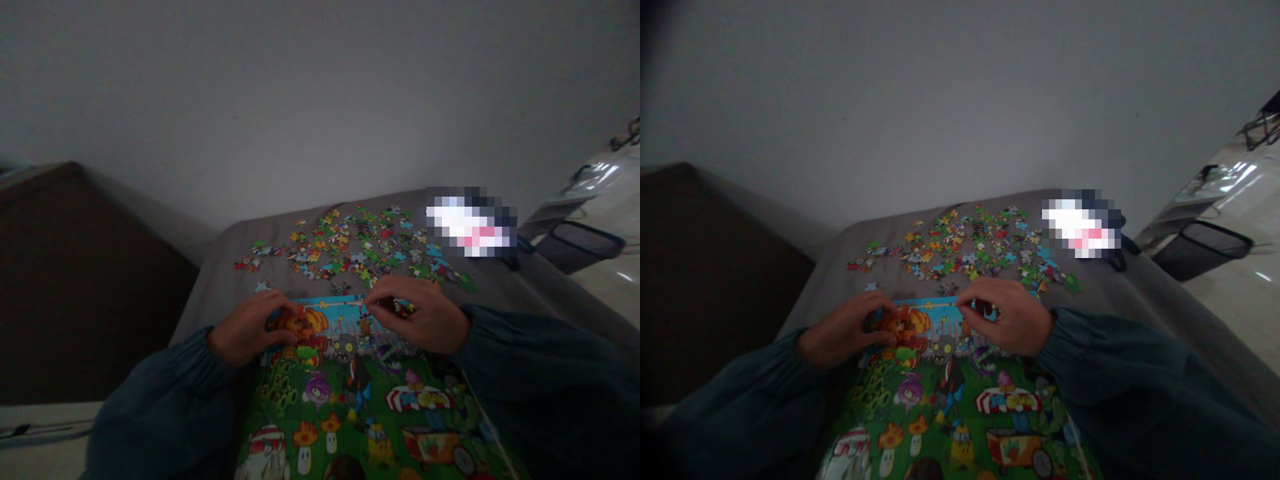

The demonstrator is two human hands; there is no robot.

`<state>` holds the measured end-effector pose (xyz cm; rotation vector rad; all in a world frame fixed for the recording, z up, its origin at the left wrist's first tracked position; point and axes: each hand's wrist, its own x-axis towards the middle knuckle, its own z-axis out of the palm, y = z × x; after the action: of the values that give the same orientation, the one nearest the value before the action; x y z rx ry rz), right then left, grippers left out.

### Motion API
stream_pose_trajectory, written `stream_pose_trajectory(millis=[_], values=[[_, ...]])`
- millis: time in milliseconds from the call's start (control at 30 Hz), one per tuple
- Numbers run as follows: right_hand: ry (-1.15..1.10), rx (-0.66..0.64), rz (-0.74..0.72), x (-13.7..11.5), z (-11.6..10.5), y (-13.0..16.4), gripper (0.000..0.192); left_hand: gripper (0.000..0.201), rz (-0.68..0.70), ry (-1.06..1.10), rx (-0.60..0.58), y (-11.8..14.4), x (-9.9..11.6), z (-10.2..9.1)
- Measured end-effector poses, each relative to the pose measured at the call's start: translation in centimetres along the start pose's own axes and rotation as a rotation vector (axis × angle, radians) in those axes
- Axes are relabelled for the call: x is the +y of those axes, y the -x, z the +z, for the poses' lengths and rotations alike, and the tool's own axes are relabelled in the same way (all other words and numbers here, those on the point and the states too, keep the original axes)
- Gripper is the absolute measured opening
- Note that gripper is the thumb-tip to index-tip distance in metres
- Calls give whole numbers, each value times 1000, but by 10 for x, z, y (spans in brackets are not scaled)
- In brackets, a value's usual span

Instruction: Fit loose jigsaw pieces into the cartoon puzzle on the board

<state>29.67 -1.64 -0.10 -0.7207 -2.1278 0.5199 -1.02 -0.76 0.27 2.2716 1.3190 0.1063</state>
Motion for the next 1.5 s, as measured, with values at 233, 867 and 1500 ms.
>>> stream_pose_trajectory(millis=[233,867,1500], values=[[9,5,-10,-1,-1,-2,7,29,43,18,-12,0,-4,5],[1,9,-22,1,-1,-1,6,30,-1,-222,29,6,13,2],[7,1,-22,1,0,0,7,88,-25,-211,64,12,-3,6]])
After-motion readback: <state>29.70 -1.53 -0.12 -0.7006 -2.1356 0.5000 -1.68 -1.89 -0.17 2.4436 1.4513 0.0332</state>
